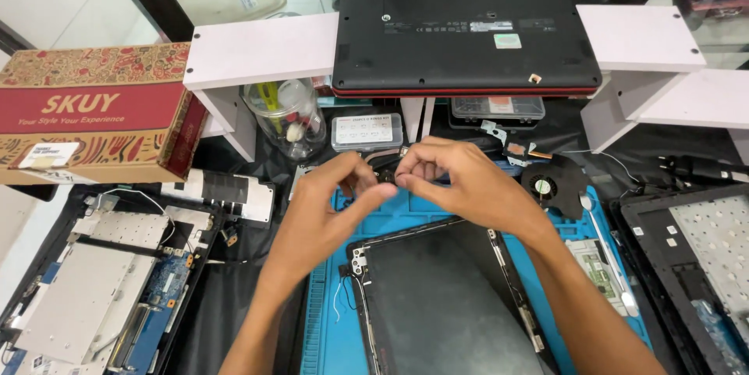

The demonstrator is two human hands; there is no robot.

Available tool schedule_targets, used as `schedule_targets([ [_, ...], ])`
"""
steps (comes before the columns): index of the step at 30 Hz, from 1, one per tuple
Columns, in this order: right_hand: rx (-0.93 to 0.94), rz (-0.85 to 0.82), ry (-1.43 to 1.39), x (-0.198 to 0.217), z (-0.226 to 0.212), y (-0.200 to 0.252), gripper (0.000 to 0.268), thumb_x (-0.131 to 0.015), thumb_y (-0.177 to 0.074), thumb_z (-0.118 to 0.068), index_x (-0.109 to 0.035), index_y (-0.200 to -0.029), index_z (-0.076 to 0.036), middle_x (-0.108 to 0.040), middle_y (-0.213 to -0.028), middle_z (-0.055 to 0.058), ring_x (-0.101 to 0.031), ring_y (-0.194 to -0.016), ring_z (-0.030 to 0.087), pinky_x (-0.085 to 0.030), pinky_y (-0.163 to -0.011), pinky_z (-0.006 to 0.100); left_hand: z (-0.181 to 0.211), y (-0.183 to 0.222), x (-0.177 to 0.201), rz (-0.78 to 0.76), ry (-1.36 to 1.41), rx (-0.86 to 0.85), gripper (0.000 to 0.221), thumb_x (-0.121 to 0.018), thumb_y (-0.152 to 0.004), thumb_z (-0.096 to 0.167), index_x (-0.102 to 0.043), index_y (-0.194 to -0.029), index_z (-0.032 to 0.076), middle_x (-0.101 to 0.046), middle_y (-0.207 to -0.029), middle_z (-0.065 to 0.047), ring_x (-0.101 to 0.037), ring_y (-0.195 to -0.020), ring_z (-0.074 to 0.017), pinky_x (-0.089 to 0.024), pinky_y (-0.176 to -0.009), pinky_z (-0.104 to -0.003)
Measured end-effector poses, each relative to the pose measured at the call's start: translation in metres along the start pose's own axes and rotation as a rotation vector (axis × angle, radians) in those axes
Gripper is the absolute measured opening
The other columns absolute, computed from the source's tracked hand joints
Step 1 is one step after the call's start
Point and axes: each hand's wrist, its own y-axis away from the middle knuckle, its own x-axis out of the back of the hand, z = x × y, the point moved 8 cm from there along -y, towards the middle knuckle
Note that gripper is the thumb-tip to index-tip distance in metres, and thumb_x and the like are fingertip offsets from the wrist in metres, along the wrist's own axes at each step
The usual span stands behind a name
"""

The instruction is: The person works at a repair bench on a disassembled laptop, using a screwdriver to remove screws from the screen assembly and prying the screen frame by hand. They lift out the old screen panel, position a replacement panel into the lid, and continue unscrewing and adjusting components around the hinge area.

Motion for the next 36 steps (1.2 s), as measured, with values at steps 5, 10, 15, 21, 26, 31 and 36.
schedule_targets([
  [5, 0.073, 0.095, 0.025, 0.011, -0.023, 0.003, 0.016, -0.074, -0.09, -0.016, -0.071, -0.096, -0.001, -0.064, -0.086, 0.005, -0.063, -0.076, 0.013, -0.052, -0.069, 0.029, -0.016, -0.003, -0.006, -0.163, 0.507, 0.045, 0.025, -0.076, -0.097, 0.023, -0.062, -0.104, 0.002, -0.065, -0.095, 0.0, -0.062, -0.088, -0.0083, -0.052, -0.08, -0.028],
  [10, 0.094, 0.106, 0.157, 0.007, -0.03, 0.004, 0.016, -0.074, -0.088, -0.014, -0.068, -0.094, -0.001, -0.067, -0.091, 0.009, -0.068, -0.083, 0.022, -0.053, -0.074, 0.037, -0.024, 0.001, -0.025, -0.35, 0.592, 0.179, 0.047, -0.074, -0.09, 0.021, -0.064, -0.133, 0.002, -0.071, -0.117, -0.003, -0.064, -0.093, -0.0086, -0.054, -0.084, -0.027],
  [15, 0.077, 0.169, 0.29, 0.005, -0.027, 0.004, 0.012, -0.073, -0.086, -0.01, -0.066, -0.088, -0.001, -0.068, -0.087, 0.01, -0.062, -0.088, 0.031, -0.049, -0.075, 0.044, -0.044, 0.004, -0.044, -0.371, 0.612, 0.246, 0.047, -0.072, -0.092, 0.015, -0.064, -0.136, 0.0, -0.075, -0.108, -0.006, -0.069, -0.096, -0.0099, -0.056, -0.088, -0.028],
  [21, 0.008, 0.187, 0.334, -0.003, -0.013, 0.0, 0.011, -0.072, -0.085, -0.01, -0.066, -0.085, -0.001, -0.067, -0.082, 0.01, -0.06, -0.086, 0.031, -0.048, -0.072, 0.045, -0.05, 0.003, -0.051, -0.34, 0.619, 0.269, 0.035, -0.065, -0.096, 0.012, -0.067, -0.128, -0.003, -0.076, -0.103, -0.005, -0.074, -0.095, -0.0112, -0.056, -0.089, -0.028],
  [26, -0.029, 0.199, 0.371, -0.008, -0.007, 0.0, 0.012, -0.072, -0.086, -0.011, -0.066, -0.084, -0.001, -0.067, -0.082, 0.01, -0.059, -0.085, 0.031, -0.048, -0.071, 0.045, -0.058, 0.005, -0.053, -0.306, 0.479, 0.334, 0.03, -0.066, -0.097, 0.014, -0.07, -0.121, -0.002, -0.072, -0.091, -0.006, -0.072, -0.079, -0.0113, -0.049, -0.069, -0.03],
  [31, -0.055, 0.217, 0.315, -0.006, -0.006, 0.001, 0.011, -0.072, -0.084, -0.011, -0.066, -0.083, -0.001, -0.069, -0.081, 0.01, -0.064, -0.084, 0.03, -0.05, -0.069, 0.044, -0.065, 0.002, -0.059, -0.274, 0.607, 0.302, 0.028, -0.069, -0.095, 0.011, -0.071, -0.119, -0.002, -0.073, -0.09, -0.004, -0.066, -0.067, -0.0083, -0.052, -0.064, -0.025],
  [36, -0.031, 0.21, 0.187, -0.007, -0.007, -0.002, 0.011, -0.071, -0.087, -0.01, -0.067, -0.086, 0.001, -0.068, -0.08, 0.012, -0.068, -0.076, 0.027, -0.052, -0.068, 0.04, -0.063, 0.0, -0.051, -0.207, 0.597, 0.37, 0.024, -0.072, -0.092, 0.008, -0.074, -0.112, -0.003, -0.073, -0.085, -0.004, -0.058, -0.055, -0.0068, -0.045, -0.052, -0.024],
])
